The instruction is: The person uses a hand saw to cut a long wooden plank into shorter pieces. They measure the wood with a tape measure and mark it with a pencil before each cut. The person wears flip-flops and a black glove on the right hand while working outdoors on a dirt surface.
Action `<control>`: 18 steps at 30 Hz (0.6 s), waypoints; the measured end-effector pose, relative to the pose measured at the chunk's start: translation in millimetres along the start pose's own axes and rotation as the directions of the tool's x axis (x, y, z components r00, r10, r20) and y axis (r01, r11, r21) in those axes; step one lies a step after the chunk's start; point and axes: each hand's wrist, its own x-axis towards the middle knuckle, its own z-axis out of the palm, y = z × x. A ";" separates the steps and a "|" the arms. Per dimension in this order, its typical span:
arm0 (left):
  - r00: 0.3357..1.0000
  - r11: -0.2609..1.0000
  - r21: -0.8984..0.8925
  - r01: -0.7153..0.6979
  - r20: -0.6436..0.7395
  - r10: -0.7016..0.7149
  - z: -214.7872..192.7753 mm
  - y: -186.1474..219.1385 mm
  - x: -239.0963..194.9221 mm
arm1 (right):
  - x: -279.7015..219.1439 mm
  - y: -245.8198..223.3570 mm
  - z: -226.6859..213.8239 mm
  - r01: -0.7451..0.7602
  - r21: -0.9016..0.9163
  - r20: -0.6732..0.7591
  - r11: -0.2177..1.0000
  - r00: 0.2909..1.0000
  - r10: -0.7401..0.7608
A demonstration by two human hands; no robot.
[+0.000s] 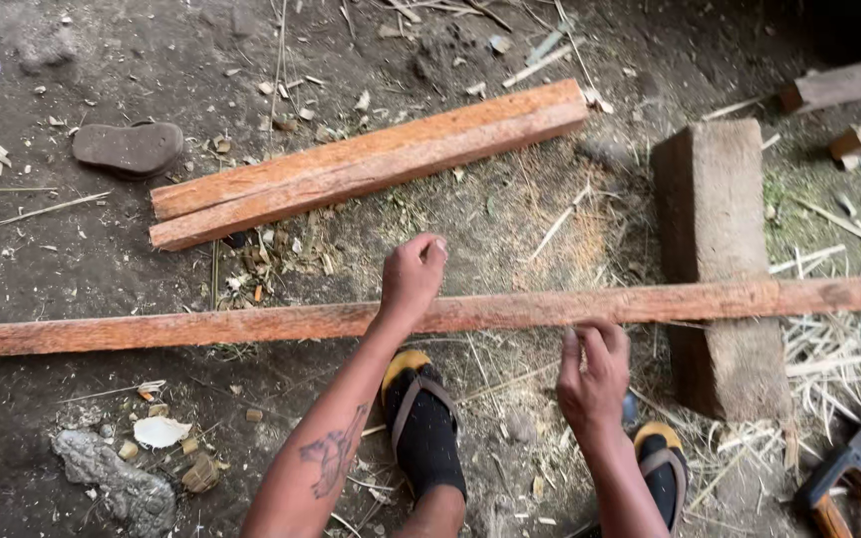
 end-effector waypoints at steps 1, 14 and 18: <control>0.995 0.999 -0.003 -0.053 -0.087 0.053 2.4 -5.4 11.9 | 13.9 -7.5 6.8 0.006 0.111 0.077 0.994 0.997 -0.015; 0.978 0.966 0.251 0.061 -0.209 -0.007 -115.5 -55.7 175.8 | 274.9 -56.6 208.6 0.668 -0.327 0.561 0.669 0.707 -0.431; 0.965 0.734 0.633 -0.246 0.093 0.244 -112.1 -80.3 209.9 | 256.7 -61.0 171.3 0.792 -0.280 0.805 0.542 0.501 -0.317</control>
